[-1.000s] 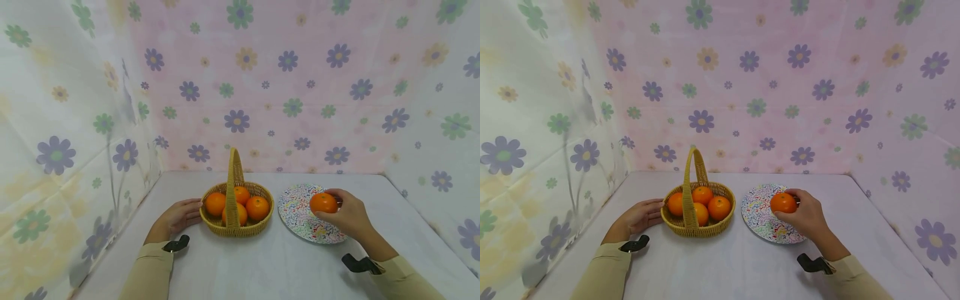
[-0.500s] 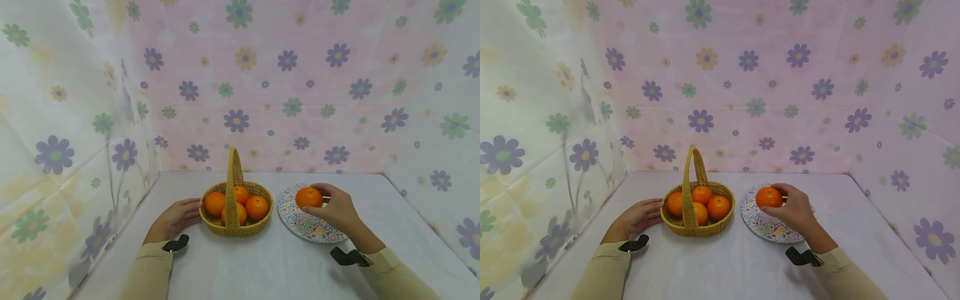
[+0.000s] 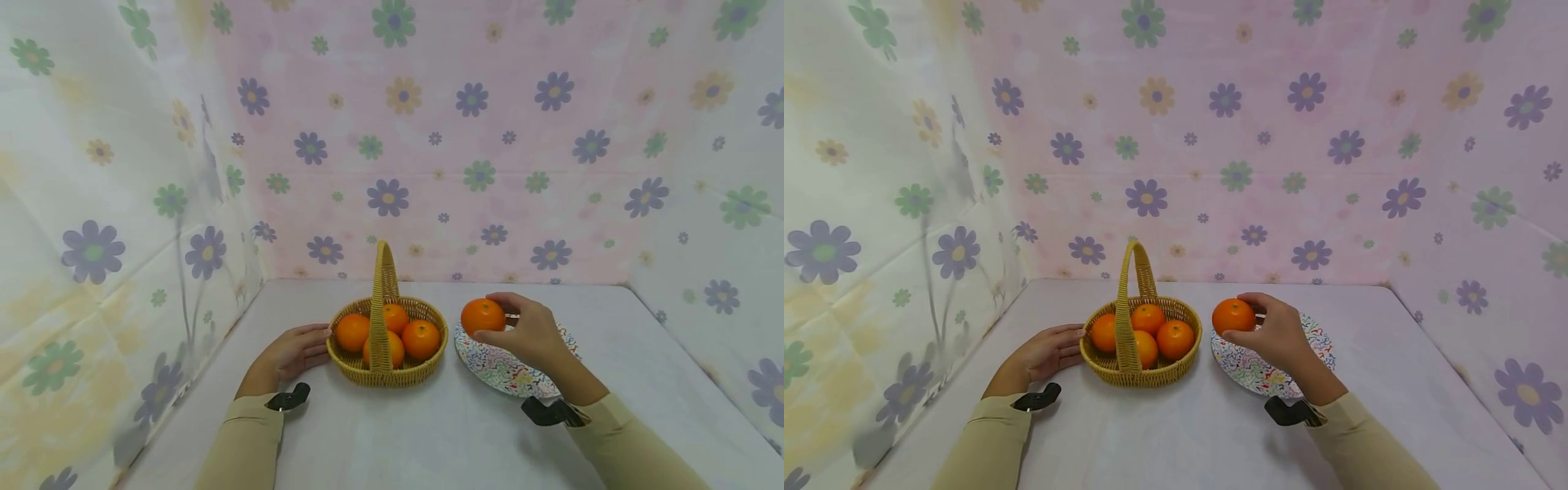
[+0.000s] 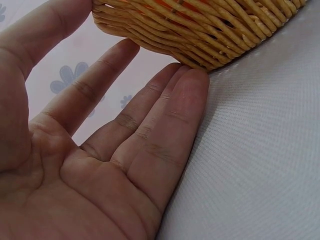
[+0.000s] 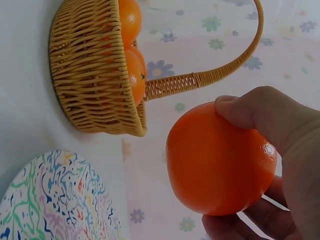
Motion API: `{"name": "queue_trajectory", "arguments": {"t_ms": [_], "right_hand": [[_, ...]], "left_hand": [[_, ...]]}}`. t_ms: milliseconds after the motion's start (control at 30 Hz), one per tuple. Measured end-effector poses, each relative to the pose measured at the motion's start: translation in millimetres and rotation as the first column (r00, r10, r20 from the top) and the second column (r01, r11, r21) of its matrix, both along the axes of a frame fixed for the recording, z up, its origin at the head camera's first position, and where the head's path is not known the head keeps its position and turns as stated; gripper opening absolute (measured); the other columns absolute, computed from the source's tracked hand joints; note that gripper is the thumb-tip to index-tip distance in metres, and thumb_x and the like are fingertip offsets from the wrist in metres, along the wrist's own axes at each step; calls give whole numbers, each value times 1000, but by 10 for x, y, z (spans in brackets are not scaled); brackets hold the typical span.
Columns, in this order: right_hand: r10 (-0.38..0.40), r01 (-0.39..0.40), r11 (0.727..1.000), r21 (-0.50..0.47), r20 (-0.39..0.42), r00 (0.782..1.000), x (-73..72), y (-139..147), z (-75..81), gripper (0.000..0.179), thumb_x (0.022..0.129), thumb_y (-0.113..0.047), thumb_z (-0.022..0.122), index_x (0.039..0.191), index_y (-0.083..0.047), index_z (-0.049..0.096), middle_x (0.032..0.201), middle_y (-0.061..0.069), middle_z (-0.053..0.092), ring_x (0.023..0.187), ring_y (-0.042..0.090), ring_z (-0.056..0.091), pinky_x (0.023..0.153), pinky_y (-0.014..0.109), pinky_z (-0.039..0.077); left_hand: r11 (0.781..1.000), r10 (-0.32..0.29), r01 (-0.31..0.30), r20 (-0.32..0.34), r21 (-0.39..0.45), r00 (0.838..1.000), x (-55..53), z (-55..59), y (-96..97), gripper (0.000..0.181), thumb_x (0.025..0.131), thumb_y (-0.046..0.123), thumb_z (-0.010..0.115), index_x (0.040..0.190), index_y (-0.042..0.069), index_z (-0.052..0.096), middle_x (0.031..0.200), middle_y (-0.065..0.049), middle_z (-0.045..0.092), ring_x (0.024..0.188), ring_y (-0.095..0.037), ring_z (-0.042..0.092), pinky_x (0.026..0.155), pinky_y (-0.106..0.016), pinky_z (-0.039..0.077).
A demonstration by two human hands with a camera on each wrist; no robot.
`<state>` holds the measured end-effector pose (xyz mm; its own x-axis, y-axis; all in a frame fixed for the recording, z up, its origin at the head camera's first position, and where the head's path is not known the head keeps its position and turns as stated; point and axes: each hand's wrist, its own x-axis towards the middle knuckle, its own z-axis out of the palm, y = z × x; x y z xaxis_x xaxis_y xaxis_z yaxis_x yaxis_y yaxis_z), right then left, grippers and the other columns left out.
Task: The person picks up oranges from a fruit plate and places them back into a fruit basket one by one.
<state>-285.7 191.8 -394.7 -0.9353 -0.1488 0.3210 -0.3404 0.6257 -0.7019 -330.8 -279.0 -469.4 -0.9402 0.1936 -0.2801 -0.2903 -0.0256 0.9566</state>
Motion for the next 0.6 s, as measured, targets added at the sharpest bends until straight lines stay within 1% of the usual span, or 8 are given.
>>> {"name": "queue_trajectory", "arguments": {"t_ms": [133, 300, 533, 600], "right_hand": [[17, -17, 1000, -11, -6, 1000, -14, -60, 36, 72, 77, -41, 92, 136, -13, 63, 129, 12, 69, 109, 33, 71, 90, 46, 63], [35, -36, 999, -30, -7, 999, -30, -145, 73, 71, 77, -41, 93, 136, -13, 64, 129, 10, 69, 109, 31, 71, 90, 44, 63], [97, -95, 992, -88, 19, 995, -37, -276, 133, 70, 76, -40, 93, 135, -16, 66, 129, 7, 69, 111, 29, 72, 91, 44, 63], [109, -107, 989, -101, 18, 994, -44, -312, 144, 71, 75, -40, 94, 135, -15, 66, 129, 7, 70, 112, 30, 72, 91, 43, 63]], "left_hand": [[1000, 1, -1, -2, 3, 1000, 2, 0, -1, 69, 95, 29, 77, 151, 1, 47, 129, -7, 71, 115, -21, 70, 102, -43, 58], [1000, -2, 2, -9, 1, 1000, 7, 2, 0, 67, 96, 28, 75, 151, 0, 47, 127, -6, 71, 114, -21, 70, 102, -42, 58], [1000, -6, 6, -22, 1, 1000, 19, 13, 10, 66, 98, 25, 73, 151, -2, 46, 126, -6, 72, 113, -20, 71, 101, -41, 58], [1000, -6, 6, -21, 3, 1000, 18, 14, 11, 65, 98, 26, 73, 151, -2, 46, 126, -6, 72, 112, -20, 71, 102, -41, 58]]}}
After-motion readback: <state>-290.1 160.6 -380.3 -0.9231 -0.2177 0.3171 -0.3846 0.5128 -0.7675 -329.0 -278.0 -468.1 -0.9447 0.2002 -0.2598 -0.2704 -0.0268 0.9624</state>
